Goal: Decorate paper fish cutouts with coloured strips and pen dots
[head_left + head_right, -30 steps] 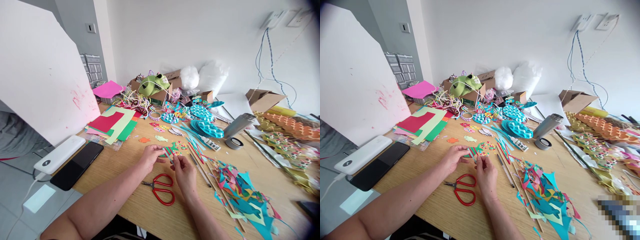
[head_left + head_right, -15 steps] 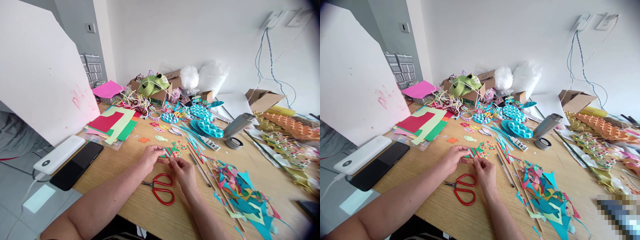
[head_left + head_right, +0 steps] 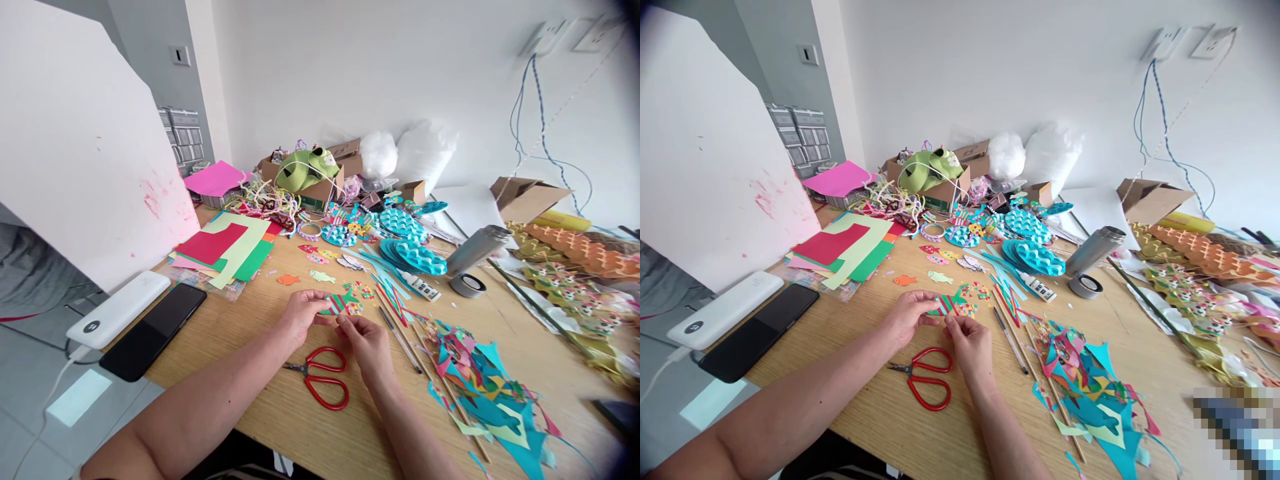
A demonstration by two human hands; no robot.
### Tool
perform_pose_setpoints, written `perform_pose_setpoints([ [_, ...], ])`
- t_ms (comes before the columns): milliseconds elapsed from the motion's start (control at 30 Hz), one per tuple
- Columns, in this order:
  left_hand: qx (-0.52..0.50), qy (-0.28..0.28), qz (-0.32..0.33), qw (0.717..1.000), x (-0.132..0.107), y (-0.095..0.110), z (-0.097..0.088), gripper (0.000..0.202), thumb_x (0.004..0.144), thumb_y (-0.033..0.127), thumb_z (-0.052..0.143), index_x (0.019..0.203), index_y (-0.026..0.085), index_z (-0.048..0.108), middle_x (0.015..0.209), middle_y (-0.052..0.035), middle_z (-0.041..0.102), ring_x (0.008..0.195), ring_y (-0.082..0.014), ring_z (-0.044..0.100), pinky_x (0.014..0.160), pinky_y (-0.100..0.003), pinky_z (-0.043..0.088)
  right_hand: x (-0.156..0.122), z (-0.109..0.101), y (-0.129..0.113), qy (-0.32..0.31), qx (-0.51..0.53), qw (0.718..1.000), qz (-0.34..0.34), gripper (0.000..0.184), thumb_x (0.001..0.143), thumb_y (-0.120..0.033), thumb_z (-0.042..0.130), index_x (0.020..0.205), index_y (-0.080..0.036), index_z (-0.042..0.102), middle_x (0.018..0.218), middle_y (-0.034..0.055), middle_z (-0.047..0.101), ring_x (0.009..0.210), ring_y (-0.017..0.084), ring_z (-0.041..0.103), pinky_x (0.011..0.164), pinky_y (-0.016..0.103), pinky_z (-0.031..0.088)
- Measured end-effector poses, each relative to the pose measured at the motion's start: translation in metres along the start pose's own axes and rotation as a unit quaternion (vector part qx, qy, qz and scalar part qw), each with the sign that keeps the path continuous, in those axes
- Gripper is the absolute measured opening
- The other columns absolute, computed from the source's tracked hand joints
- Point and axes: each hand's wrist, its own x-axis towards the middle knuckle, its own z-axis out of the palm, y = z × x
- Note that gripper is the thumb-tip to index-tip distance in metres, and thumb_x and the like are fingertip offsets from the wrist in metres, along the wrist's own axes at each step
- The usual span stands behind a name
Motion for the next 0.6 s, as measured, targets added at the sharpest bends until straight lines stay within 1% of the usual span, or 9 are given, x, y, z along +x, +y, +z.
perform_pose_setpoints([
  [133,0.012,0.004,0.004,1.000,0.0014,-0.0011,-0.0010,0.017,0.061,0.011,0.075,0.078,0.011,0.069,0.076,-0.0065,0.070,0.059,-0.0126,0.063,0.046,-0.020,0.050,-0.0005,-0.0001,-0.0017,-0.009,0.009,1.000,0.022,0.049,0.065,-0.064,0.067,0.063,-0.015,0.070,0.059,0.0074,0.068,0.053,0.019,0.059,0.051,0.028,0.043],
  [300,0.042,-0.005,0.017,0.999,0.0017,-0.0012,-0.0015,0.016,0.063,0.013,0.072,0.079,0.012,0.071,0.080,-0.0076,0.071,0.066,-0.0142,0.064,0.046,-0.019,0.047,-0.0008,-0.0013,-0.0047,-0.025,0.057,0.997,0.055,0.048,0.065,-0.063,0.068,0.071,-0.015,0.073,0.064,0.0075,0.069,0.059,0.021,0.062,0.057,0.030,0.047],
  [467,0.050,-0.016,0.023,0.998,0.0002,-0.0018,-0.0012,0.022,0.060,0.019,0.076,0.081,0.012,0.071,0.081,-0.0084,0.071,0.066,-0.0144,0.064,0.046,-0.018,0.045,-0.0005,-0.0009,-0.0084,-0.021,0.093,0.994,0.060,0.048,0.058,-0.062,0.073,0.071,-0.016,0.071,0.066,0.0072,0.070,0.059,0.021,0.062,0.059,0.032,0.050],
  [600,0.049,-0.030,0.020,0.998,-0.0012,-0.0042,0.0003,0.026,0.059,0.021,0.079,0.082,0.012,0.071,0.081,-0.0078,0.071,0.065,-0.0137,0.063,0.047,-0.018,0.045,-0.0001,0.0006,-0.0084,-0.011,0.101,0.993,0.063,0.046,0.056,-0.060,0.075,0.068,-0.016,0.069,0.061,0.0054,0.068,0.055,0.019,0.060,0.055,0.031,0.048],
])
